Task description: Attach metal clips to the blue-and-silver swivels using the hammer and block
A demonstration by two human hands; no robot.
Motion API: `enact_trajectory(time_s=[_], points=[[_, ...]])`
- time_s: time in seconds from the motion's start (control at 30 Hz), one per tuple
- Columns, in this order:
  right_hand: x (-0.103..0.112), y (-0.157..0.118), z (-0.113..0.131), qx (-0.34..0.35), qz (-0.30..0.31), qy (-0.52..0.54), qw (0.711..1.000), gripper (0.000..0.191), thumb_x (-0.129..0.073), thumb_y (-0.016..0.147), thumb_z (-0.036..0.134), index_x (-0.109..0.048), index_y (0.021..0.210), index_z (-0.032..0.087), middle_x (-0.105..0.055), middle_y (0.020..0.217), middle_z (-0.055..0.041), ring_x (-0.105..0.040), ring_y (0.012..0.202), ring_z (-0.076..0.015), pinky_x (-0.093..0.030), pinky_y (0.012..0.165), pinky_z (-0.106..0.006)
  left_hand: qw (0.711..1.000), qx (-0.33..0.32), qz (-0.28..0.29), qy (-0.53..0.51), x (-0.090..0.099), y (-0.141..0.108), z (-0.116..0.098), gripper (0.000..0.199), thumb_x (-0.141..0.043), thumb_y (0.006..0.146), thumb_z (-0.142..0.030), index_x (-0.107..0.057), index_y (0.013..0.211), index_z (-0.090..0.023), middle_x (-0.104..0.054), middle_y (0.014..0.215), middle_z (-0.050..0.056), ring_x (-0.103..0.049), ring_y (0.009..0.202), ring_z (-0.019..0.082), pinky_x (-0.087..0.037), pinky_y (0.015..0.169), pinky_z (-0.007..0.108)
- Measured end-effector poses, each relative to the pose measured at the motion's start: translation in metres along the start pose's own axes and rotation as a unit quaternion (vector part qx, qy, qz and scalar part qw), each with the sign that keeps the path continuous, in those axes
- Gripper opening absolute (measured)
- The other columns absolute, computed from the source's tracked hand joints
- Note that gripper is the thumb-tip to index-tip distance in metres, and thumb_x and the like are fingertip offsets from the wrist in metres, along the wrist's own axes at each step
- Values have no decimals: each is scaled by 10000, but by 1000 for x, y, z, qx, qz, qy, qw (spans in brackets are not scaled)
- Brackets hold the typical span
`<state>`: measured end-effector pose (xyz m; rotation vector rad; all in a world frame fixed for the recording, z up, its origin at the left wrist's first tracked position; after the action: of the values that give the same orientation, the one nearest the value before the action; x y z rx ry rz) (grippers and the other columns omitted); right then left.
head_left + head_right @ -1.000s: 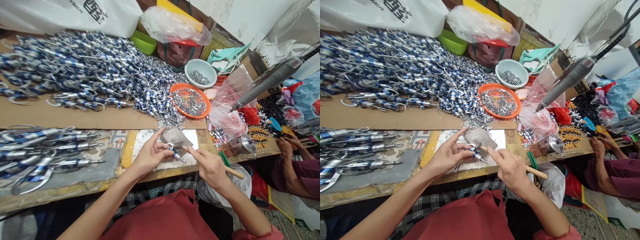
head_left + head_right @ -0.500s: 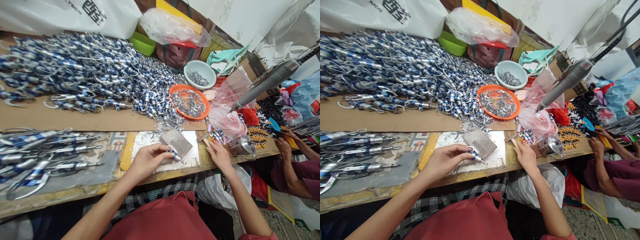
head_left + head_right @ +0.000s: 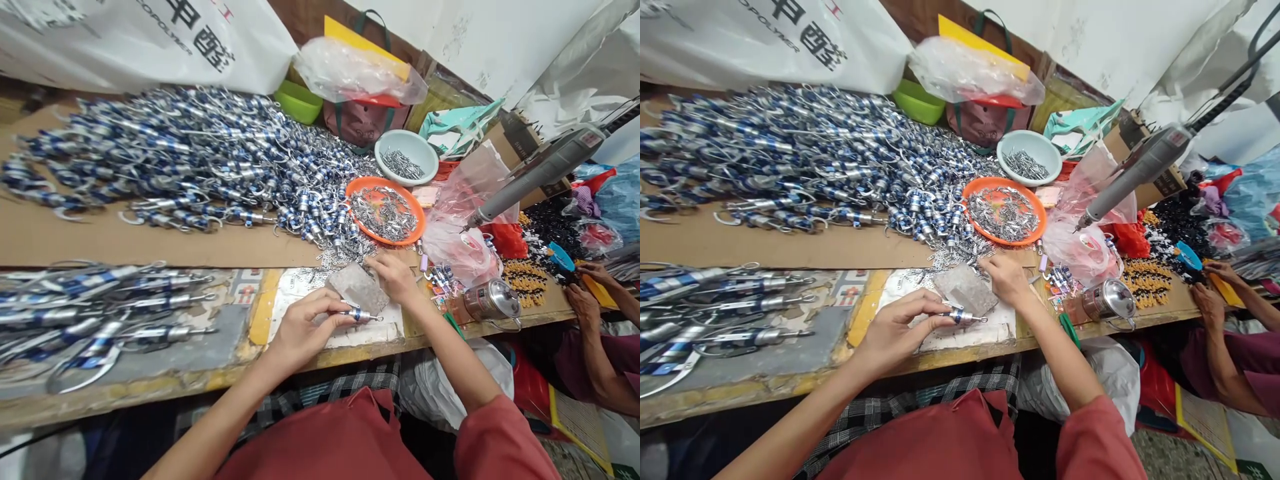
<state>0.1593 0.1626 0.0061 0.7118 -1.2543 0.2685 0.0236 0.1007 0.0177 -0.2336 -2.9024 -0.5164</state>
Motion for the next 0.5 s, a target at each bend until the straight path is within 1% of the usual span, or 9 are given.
enact_trajectory(time_s=[0.03, 0.07, 0.1, 0.13, 0.2, 0.27, 0.33, 0.4, 0.5], points=[[13, -3, -2, -29, -38, 44, 998, 278, -427, 853, 93, -631, 1021, 179, -644, 893, -71, -578, 836, -165, -468, 736, -283, 1000, -2, -1, -1, 0, 0, -1, 44, -652, 688, -182, -694, 676, -184, -634, 654, 19, -589, 624, 129, -473, 598, 227], [26, -6, -4, -65, -78, 99, 990, 240, -451, 853, 124, -638, 994, 174, -650, 896, -68, -587, 840, -164, -477, 739, -283, 1000, 0, -4, -3, -1, -1, -1, 43, -658, 683, -189, -693, 706, -180, -634, 655, 19, -586, 622, 129, -478, 603, 231], [37, -11, -5, -102, -111, 159, 976, 196, -483, 850, 161, -647, 958, 173, -658, 882, -59, -598, 823, -160, -488, 729, -278, 1000, 6, -9, -6, -1, -1, -1, 83, -663, 678, -197, -690, 753, -175, -629, 654, 14, -581, 617, 127, -484, 609, 234], [44, -15, -3, -133, -127, 214, 959, 160, -519, 841, 198, -654, 925, 177, -668, 857, -46, -610, 794, -153, -497, 710, -270, 1000, 16, -16, -13, -1, -2, 1, 145, -668, 673, -204, -682, 814, -171, -616, 647, 6, -573, 608, 123, -493, 616, 236], [48, -19, 12, -160, -115, 298, 934, 123, -571, 818, 243, -669, 875, 194, -682, 804, -20, -625, 729, -140, -509, 668, -253, 998, 33, -31, -37, 0, -4, 4, 282, -668, 670, -213, -649, 947, -165, -576, 633, -18, -558, 595, 112, -512, 630, 239], [50, -20, 37, -132, -82, 338, 928, 124, -573, 820, 252, -683, 856, 206, -687, 799, -17, -632, 733, -138, -511, 685, -258, 997, 42, -35, -58, -2, -6, 6, 376, -661, 675, -213, -610, 1045, -167, -554, 642, -29, -557, 608, 107, -527, 648, 242], [52, -21, 60, -87, -61, 352, 930, 151, -545, 843, 250, -688, 865, 208, -682, 820, -29, -628, 772, -140, -507, 720, -270, 996, 43, -37, -67, -2, -7, 7, 413, -660, 676, -213, -596, 1082, -172, -552, 656, -29, -559, 624, 106, -535, 664, 247], [52, -23, 69, -67, -58, 370, 925, 173, -520, 860, 253, -685, 881, 204, -671, 824, -38, -621, 787, -140, -505, 726, -274, 996, 39, -42, -67, 0, -8, 7, 418, -663, 675, -214, -604, 1087, -175, -559, 660, -26, -558, 625, 105, -537, 673, 252], [51, -25, 72, -63, -66, 403, 911, 172, -521, 863, 257, -683, 865, 198, -657, 800, -39, -615, 790, -140, -502, 728, -274, 997, 27, -54, -50, 6, -7, 4, 391, -668, 672, -218, -641, 1060, -174, -578, 640, -19, -550, 599, 105, -525, 644, 243]])
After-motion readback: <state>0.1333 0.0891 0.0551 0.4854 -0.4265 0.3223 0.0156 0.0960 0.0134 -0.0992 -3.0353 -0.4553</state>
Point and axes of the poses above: each hand's wrist, its own y-axis towards the middle knuckle, its own x-axis out of the back of the hand, z = x × y, the point moved 10 cm from there along y, towards the middle knuckle
